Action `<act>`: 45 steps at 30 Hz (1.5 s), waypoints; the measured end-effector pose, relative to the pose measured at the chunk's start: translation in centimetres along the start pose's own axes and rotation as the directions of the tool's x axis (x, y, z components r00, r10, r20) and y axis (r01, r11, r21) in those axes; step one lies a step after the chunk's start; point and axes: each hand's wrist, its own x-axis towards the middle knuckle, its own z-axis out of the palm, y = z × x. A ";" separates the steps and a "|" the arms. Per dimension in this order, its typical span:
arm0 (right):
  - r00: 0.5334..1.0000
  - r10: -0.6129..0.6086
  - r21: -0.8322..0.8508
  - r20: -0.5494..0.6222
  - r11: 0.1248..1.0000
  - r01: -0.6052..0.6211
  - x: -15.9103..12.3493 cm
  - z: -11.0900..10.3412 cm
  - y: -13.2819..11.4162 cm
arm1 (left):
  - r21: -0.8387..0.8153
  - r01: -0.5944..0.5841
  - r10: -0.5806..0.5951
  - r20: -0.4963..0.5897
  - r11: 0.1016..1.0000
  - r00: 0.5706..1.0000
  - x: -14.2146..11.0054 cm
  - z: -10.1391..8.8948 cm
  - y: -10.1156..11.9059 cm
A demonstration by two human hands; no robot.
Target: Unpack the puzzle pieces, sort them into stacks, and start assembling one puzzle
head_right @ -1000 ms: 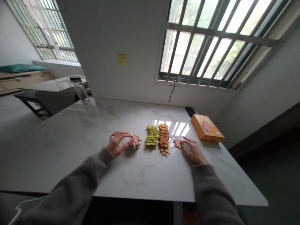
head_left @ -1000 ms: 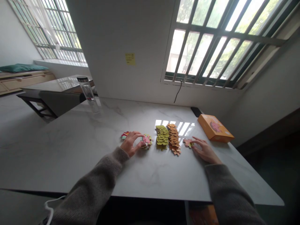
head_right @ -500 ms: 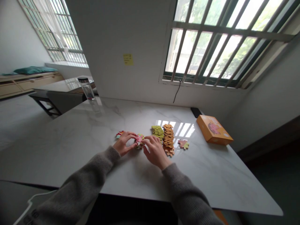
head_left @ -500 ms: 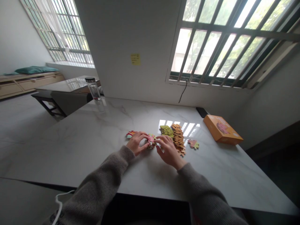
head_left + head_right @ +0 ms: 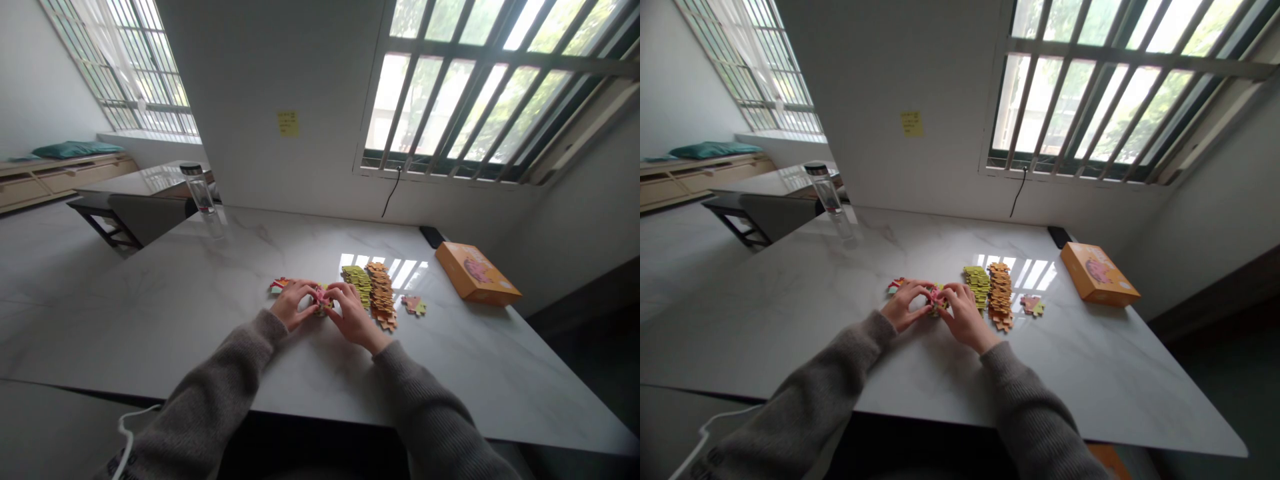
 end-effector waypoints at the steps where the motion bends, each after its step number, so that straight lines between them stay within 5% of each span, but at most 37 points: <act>1: 1.000 -0.007 0.018 -0.010 1.000 0.007 0.0 -0.1 0.0 | -0.008 -0.009 0.009 -0.004 1.000 1.000 0.0 0.0 0.0; 8: 0.995 0.001 0.269 -0.096 0.963 0.025 0.1 -1.1 -0.7 | -0.106 -0.061 0.049 -0.116 0.992 0.992 0.3 -0.8 0.7; 14: 0.962 0.269 0.662 -0.047 0.730 -0.172 0.2 -0.6 -1.2 | -0.154 -0.044 0.018 -0.165 0.987 0.986 0.3 -0.5 1.6; 19: 0.917 0.395 0.734 -0.061 0.640 -0.227 0.3 -0.7 -0.6 | -0.171 -0.047 0.027 -0.114 0.984 0.993 0.1 -0.4 1.9; 27: 0.935 0.339 0.803 0.106 0.525 -0.281 0.1 -0.7 -1.1 | -0.287 -0.141 0.142 -0.021 0.948 0.990 0.5 -1.2 2.5; 31: 0.940 0.336 0.762 0.064 0.592 -0.264 0.2 -1.1 -1.4 | -0.413 0.035 -0.061 -0.049 0.910 0.997 0.4 -1.0 1.7; 33: 0.939 0.343 0.725 0.007 0.645 -0.241 0.2 -1.3 -1.3 | -0.555 0.184 -0.286 -0.102 0.811 0.953 0.4 -1.1 0.8; 36: 0.930 0.364 0.701 -0.047 0.675 -0.229 0.1 -1.5 -0.9 | -0.809 0.297 -0.600 -0.084 0.507 0.796 0.7 -1.8 -0.7; 38: 0.927 0.369 0.691 -0.064 0.687 -0.225 0.0 -1.5 -0.7 | -0.899 0.302 -0.707 -0.010 0.316 0.707 0.9 -2.5 -1.5; 40: 0.930 0.361 0.677 -0.071 0.702 -0.221 -0.1 -1.5 -0.5 | -0.929 0.307 -0.743 0.054 0.208 0.667 1.1 -3.1 -2.2; 43: 0.931 0.355 0.661 -0.079 0.718 -0.218 -0.3 -1.6 -0.3 | -0.911 0.334 -0.751 0.042 0.242 0.659 1.0 -3.8 -3.0; 45: 0.929 0.362 0.658 -0.079 0.719 -0.223 -0.5 -1.7 -0.1 | -0.822 0.345 -0.714 -0.103 0.453 0.693 0.6 -4.3 -3.6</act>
